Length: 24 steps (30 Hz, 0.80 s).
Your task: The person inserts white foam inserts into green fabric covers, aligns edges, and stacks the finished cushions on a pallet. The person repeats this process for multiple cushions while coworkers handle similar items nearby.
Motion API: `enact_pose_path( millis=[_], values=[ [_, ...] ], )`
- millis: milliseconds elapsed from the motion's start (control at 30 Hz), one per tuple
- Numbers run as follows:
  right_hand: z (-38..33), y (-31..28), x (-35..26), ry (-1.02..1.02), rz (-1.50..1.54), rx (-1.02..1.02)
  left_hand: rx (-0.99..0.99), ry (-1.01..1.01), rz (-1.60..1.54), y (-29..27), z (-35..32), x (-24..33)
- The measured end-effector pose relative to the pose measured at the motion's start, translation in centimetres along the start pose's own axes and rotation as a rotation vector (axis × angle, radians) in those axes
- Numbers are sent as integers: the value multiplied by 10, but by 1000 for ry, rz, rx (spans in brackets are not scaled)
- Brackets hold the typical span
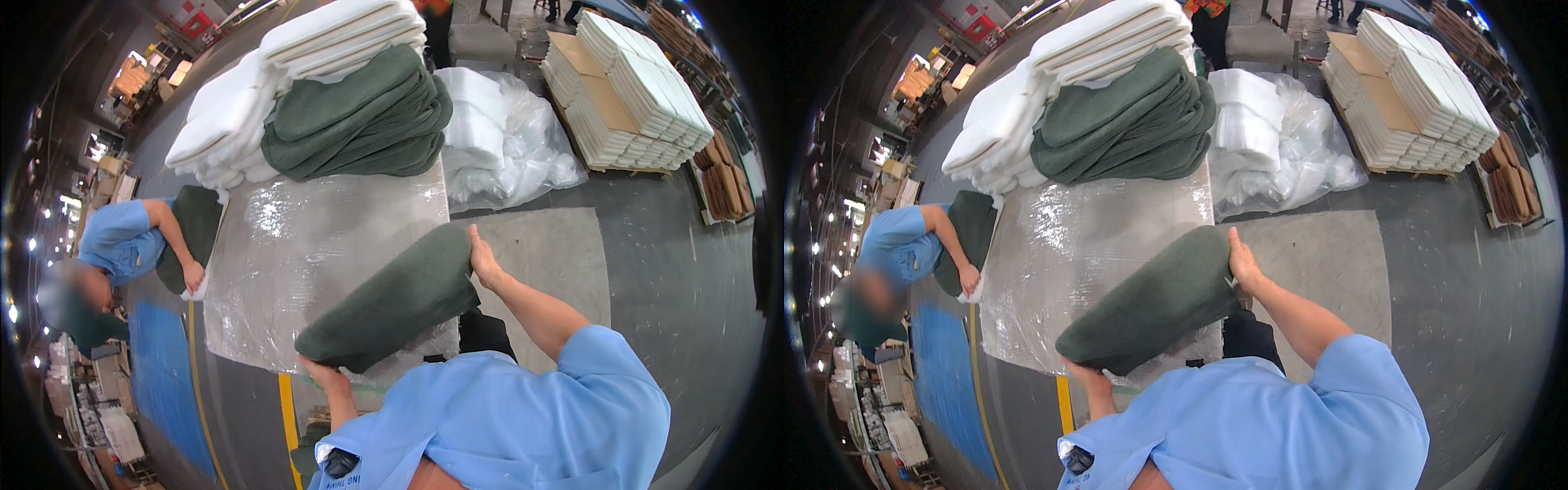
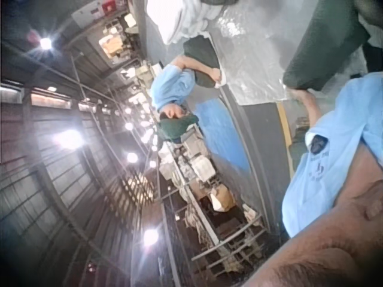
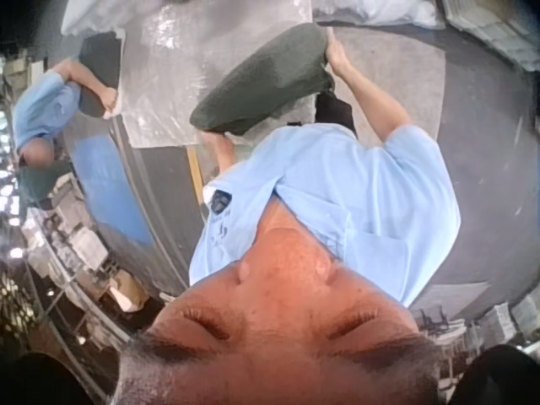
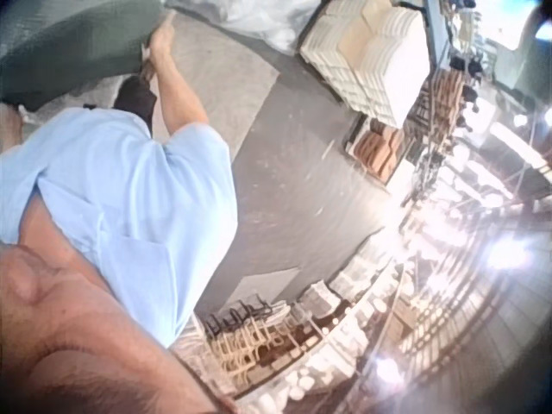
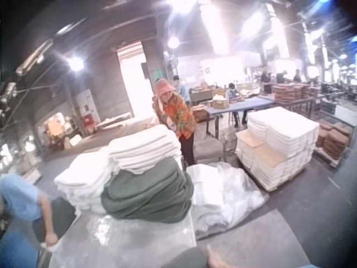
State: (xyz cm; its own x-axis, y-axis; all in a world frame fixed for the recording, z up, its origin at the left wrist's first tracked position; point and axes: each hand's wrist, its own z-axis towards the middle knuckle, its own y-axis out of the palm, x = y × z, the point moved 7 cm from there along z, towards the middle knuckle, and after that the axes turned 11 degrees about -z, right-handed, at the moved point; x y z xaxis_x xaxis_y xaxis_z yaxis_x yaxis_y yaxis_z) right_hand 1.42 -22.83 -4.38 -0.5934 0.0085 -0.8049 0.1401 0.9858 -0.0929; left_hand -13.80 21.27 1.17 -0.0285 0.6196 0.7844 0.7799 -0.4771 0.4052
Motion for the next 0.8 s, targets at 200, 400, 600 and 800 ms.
enact_pose_path(
  millis=[200, 400, 600, 800],
  values=[
    [-44, 7, -67, -369, -45, -278, -275, 235, 580, 8, 10, 42],
    [-67, 16, -72, -238, 31, -522, -194, -238, 282, -16, 16, 15],
    [-64, -2, -48, -180, 145, -624, -116, -398, 590, -30, 4, 30],
    [-65, 17, -91, -219, -73, -544, -235, -294, 495, -35, -24, 68]
  ],
)
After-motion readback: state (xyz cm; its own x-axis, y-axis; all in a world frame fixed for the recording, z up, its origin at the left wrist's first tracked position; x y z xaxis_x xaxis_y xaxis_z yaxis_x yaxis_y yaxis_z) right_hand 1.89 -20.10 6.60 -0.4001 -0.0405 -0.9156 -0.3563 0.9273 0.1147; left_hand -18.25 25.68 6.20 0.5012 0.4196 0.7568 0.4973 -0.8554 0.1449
